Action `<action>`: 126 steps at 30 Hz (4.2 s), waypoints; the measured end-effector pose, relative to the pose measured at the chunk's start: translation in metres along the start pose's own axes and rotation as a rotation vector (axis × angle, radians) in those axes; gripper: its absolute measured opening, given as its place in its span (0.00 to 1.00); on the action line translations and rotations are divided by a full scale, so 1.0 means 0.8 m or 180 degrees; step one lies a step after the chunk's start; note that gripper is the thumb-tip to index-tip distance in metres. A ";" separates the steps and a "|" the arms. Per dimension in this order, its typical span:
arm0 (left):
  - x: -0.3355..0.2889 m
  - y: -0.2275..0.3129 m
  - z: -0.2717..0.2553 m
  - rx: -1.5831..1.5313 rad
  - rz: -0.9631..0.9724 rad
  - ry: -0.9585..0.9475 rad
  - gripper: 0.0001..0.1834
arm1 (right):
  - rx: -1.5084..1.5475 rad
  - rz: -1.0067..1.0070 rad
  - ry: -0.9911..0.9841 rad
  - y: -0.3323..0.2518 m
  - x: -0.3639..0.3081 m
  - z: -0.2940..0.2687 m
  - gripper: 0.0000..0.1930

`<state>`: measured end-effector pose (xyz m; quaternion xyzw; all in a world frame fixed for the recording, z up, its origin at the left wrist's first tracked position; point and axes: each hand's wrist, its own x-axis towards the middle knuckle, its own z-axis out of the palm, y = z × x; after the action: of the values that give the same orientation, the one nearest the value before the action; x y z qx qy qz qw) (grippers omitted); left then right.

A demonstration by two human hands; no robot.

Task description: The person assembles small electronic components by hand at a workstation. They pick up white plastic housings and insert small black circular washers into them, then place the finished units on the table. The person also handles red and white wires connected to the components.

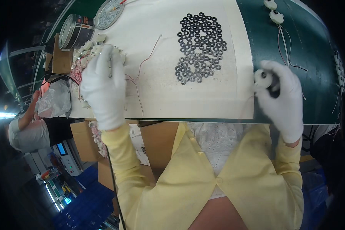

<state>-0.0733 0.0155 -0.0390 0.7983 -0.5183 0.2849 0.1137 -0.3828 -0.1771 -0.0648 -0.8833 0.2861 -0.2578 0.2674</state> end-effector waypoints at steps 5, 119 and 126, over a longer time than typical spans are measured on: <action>0.010 -0.028 0.009 0.0714 0.0290 -0.0583 0.13 | -0.0545 0.0716 0.0493 0.070 0.017 -0.037 0.25; -0.012 0.076 -0.052 -0.0814 0.0592 -0.2159 0.12 | 0.0734 -0.0821 -0.0310 -0.024 -0.028 0.040 0.14; -0.059 0.079 -0.046 -0.2197 -0.1503 -0.2278 0.15 | 0.0738 -0.0787 -0.0188 -0.028 -0.029 0.040 0.12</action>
<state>-0.1561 0.0413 -0.0432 0.8563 -0.3947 -0.2241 0.2463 -0.3713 -0.1366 -0.0813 -0.8822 0.1357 -0.2938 0.3420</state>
